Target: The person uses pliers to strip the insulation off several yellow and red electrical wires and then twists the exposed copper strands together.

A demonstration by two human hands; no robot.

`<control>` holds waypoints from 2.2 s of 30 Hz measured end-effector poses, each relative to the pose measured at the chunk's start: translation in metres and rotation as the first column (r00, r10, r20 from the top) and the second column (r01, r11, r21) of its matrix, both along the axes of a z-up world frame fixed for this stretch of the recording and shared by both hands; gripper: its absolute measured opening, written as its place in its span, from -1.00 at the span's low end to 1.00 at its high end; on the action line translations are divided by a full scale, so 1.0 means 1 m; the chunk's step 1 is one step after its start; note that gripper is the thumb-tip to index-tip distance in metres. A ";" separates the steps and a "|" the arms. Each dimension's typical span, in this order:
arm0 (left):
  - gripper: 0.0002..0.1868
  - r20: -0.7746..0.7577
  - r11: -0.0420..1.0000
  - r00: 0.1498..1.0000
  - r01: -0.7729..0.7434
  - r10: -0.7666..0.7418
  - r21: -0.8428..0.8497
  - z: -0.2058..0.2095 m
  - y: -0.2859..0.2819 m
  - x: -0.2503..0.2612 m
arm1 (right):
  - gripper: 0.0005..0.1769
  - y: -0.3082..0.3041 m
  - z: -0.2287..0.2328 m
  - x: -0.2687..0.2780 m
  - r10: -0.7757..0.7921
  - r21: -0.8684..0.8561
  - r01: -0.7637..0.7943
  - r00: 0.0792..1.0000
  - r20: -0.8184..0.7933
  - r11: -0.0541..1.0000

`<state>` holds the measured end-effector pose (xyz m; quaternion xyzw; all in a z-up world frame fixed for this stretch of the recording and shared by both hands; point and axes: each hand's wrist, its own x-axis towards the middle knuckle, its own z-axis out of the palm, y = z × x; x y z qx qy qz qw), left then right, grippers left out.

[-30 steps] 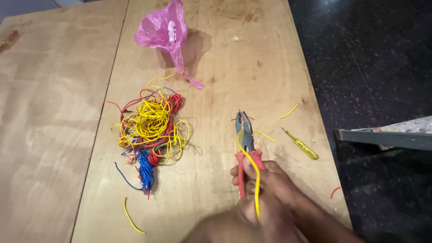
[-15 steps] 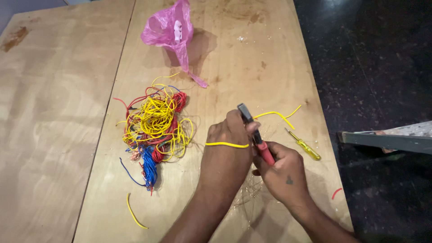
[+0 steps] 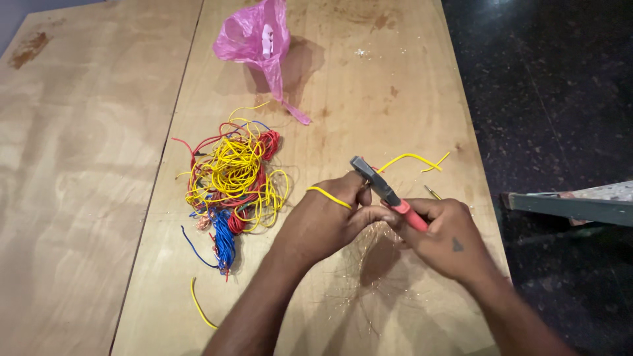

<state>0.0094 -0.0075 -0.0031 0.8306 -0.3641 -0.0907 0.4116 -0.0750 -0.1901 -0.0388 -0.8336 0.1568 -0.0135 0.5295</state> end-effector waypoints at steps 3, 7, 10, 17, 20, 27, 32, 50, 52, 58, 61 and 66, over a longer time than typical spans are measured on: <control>-0.48 0.040 0.985 0.991 -0.133 0.130 0.111 -0.011 -0.008 -0.004 | -0.79 -0.019 0.006 0.003 0.104 -0.049 -0.112 0.983 -0.149 0.993; -0.58 0.052 0.970 0.976 -0.201 0.210 -0.133 -0.026 -0.023 -0.014 | -0.81 -0.031 0.011 0.002 0.158 -0.228 -0.188 0.977 -0.144 0.955; -0.65 0.072 0.957 0.960 -0.258 0.269 -0.132 -0.034 -0.031 -0.017 | -0.76 -0.029 0.006 -0.003 0.071 -0.282 -0.115 0.984 -0.161 0.952; -0.67 0.125 0.926 0.922 -0.349 0.367 -0.145 -0.051 -0.030 -0.018 | -0.72 -0.007 -0.004 -0.008 0.007 -0.173 -0.032 0.990 -0.140 0.984; -0.64 0.125 0.914 0.916 -0.353 0.381 -0.200 -0.054 -0.030 -0.019 | -0.71 -0.003 -0.003 -0.013 -0.050 -0.186 0.009 0.975 -0.219 0.983; -0.64 0.022 0.900 0.933 -0.340 0.360 -0.272 -0.058 -0.029 -0.023 | -0.69 0.008 -0.035 -0.024 -0.149 0.311 0.216 0.963 -0.226 0.925; -0.70 -0.056 0.895 0.928 -0.370 0.368 -0.248 -0.058 -0.032 -0.023 | -0.69 0.020 -0.047 -0.032 -0.217 0.431 0.299 0.949 -0.230 0.852; -0.81 -0.160 0.977 0.986 -0.079 0.047 -0.197 -0.031 -0.023 -0.012 | -0.70 0.009 -0.043 -0.024 -0.102 0.567 0.152 0.988 -0.119 0.810; -0.83 -0.139 0.964 0.990 -0.072 0.037 -0.255 -0.033 -0.022 -0.011 | -0.65 0.013 -0.042 -0.028 -0.008 0.376 0.053 0.993 -0.120 0.925; -0.78 -0.659 0.973 0.743 -0.218 0.114 -0.078 -0.044 -0.018 -0.008 | -0.72 0.014 -0.033 -0.026 0.051 -0.270 -0.052 0.999 -0.009 0.961; -0.78 -0.525 0.977 0.851 -0.139 0.036 -0.159 -0.054 -0.019 -0.004 | -0.75 0.004 -0.032 -0.024 0.161 -0.369 -0.091 0.973 0.163 0.925; -0.82 -0.413 0.974 0.909 -0.040 -0.058 -0.225 -0.059 -0.017 -0.002 | -0.71 -0.005 -0.038 -0.019 0.108 -0.100 -0.121 0.986 -0.128 0.988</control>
